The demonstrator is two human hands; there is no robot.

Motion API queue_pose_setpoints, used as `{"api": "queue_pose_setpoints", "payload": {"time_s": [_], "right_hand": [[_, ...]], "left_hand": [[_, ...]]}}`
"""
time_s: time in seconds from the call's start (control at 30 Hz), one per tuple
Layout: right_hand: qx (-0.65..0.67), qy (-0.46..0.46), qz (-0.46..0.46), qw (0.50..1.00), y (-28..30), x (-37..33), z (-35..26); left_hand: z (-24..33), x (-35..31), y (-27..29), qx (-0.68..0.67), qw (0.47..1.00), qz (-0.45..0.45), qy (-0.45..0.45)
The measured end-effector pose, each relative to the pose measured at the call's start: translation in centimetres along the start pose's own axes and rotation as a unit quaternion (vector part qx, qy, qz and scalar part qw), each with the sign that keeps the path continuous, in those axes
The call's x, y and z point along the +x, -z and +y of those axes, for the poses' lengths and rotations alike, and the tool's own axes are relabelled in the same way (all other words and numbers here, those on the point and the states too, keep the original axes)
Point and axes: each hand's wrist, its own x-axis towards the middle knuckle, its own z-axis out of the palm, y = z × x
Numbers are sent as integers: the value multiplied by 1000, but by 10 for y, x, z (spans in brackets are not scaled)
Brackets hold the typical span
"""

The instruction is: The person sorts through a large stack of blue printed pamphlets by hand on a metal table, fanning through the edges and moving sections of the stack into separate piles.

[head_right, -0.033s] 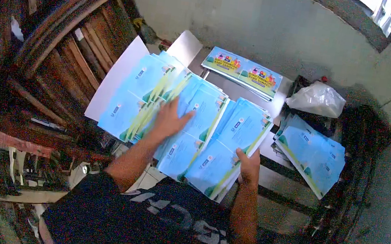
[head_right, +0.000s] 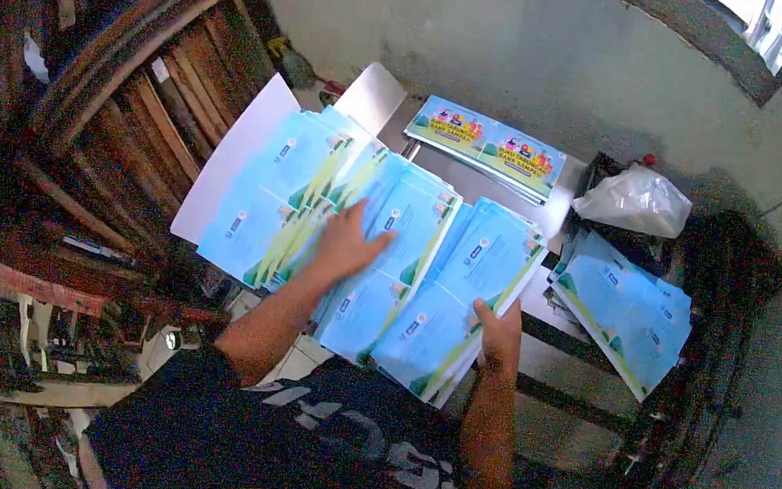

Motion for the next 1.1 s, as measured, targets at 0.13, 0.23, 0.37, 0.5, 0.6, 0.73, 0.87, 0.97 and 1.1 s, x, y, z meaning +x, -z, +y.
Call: {"api": "queue_pose_setpoints", "payload": {"time_s": [0.13,0.23,0.37,0.5,0.6,0.73,0.87,0.97,1.1], "right_hand": [[7,19,-10,1000,-3,0,-1],[3,19,-16,1000,2,1,-2],[16,11,-33,999,6,2,0],[51,2,-51,997,4,-1,-5],[-7,-8,-48,999,0,-6,-13],[-31,26,-58,997,12,4,2],[163,-68,-85,981,5,1,-11],[60,-74,-47,994,36,19,15],[6,-5,-36,999,14,8,10]], "left_hand": [[6,4,-18,-188,980,-59,38],[10,15,-8,-264,946,-178,53],[16,16,18,-368,862,-344,48],[12,18,26,-312,912,-265,-5],[37,11,102,-332,927,-174,-17],[63,14,134,-477,854,-194,-72],[82,0,61,-285,923,-254,-52],[62,-38,-40,-211,932,-233,-178],[57,-28,28,-236,931,-244,-136]]}}
